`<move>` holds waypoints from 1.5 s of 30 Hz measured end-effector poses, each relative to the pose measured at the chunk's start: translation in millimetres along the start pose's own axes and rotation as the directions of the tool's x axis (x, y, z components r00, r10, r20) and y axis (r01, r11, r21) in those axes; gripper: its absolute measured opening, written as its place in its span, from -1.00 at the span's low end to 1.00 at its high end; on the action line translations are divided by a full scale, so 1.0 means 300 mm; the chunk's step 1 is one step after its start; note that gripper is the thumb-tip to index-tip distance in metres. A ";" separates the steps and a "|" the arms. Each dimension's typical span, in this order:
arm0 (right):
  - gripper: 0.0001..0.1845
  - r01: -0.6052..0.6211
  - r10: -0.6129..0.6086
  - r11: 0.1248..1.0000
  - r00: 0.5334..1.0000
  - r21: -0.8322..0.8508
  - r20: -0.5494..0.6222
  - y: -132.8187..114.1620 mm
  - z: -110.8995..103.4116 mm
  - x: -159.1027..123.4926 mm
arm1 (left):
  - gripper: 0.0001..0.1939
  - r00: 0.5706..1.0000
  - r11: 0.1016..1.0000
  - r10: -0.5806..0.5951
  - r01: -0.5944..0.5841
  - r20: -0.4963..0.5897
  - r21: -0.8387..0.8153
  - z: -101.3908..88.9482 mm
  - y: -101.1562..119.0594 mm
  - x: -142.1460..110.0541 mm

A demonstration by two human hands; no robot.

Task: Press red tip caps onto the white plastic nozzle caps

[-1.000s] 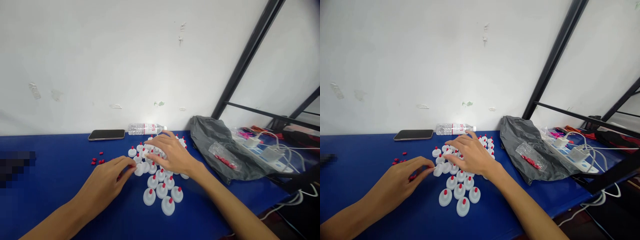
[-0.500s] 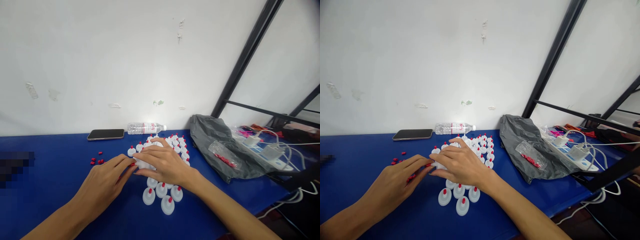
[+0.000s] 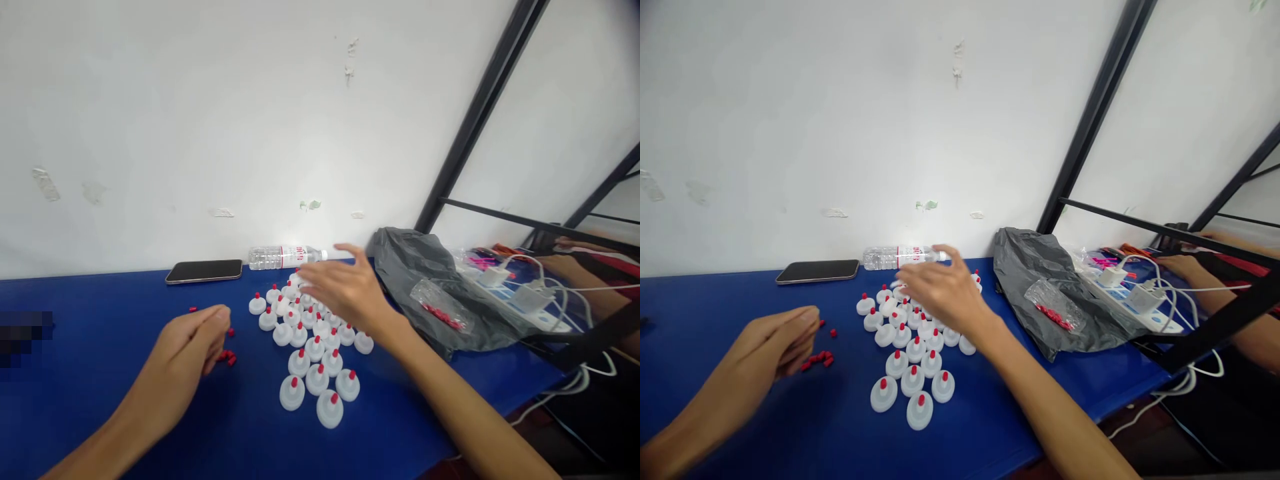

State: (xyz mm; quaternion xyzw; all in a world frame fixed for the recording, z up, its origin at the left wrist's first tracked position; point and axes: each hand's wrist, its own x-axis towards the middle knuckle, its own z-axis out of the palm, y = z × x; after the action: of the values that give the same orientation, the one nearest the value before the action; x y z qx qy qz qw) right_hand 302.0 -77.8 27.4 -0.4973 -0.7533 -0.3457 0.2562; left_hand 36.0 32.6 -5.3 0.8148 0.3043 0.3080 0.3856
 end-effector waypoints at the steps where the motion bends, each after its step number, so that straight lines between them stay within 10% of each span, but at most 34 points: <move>1: -0.79 -0.099 0.099 0.995 0.995 -0.017 0.018 0.032 -0.004 -0.007 | -0.39 1.000 0.997 0.020 -0.018 -0.023 0.071 -0.015 -0.008 0.011; 7: -0.76 -0.268 0.261 0.963 0.931 -0.008 0.255 0.069 0.009 -0.014 | -0.64 0.976 0.787 0.190 -0.217 0.108 0.578 -0.016 -0.035 0.029; 25: -0.52 -0.212 0.017 0.926 0.848 0.311 0.529 -0.142 0.047 0.008 | -0.60 0.931 0.747 0.319 -0.361 0.176 0.558 0.018 -0.049 0.016; 37: -0.53 -0.185 0.004 0.931 0.867 0.315 0.498 -0.131 0.056 0.004 | -0.66 0.936 0.770 0.331 -0.343 0.123 0.538 0.026 -0.050 0.017; 45: -0.74 0.043 -0.103 0.953 0.977 0.301 0.186 -0.135 0.068 0.007 | -0.57 0.967 0.817 0.244 -0.248 0.079 0.521 0.023 -0.040 0.006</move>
State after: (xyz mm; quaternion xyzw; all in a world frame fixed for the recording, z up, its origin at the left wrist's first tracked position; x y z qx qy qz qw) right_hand 262.6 -71.5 5.3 -0.4573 -0.8364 -0.1871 0.2374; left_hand 39.1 37.0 -18.2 0.9227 0.2677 0.2566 0.1057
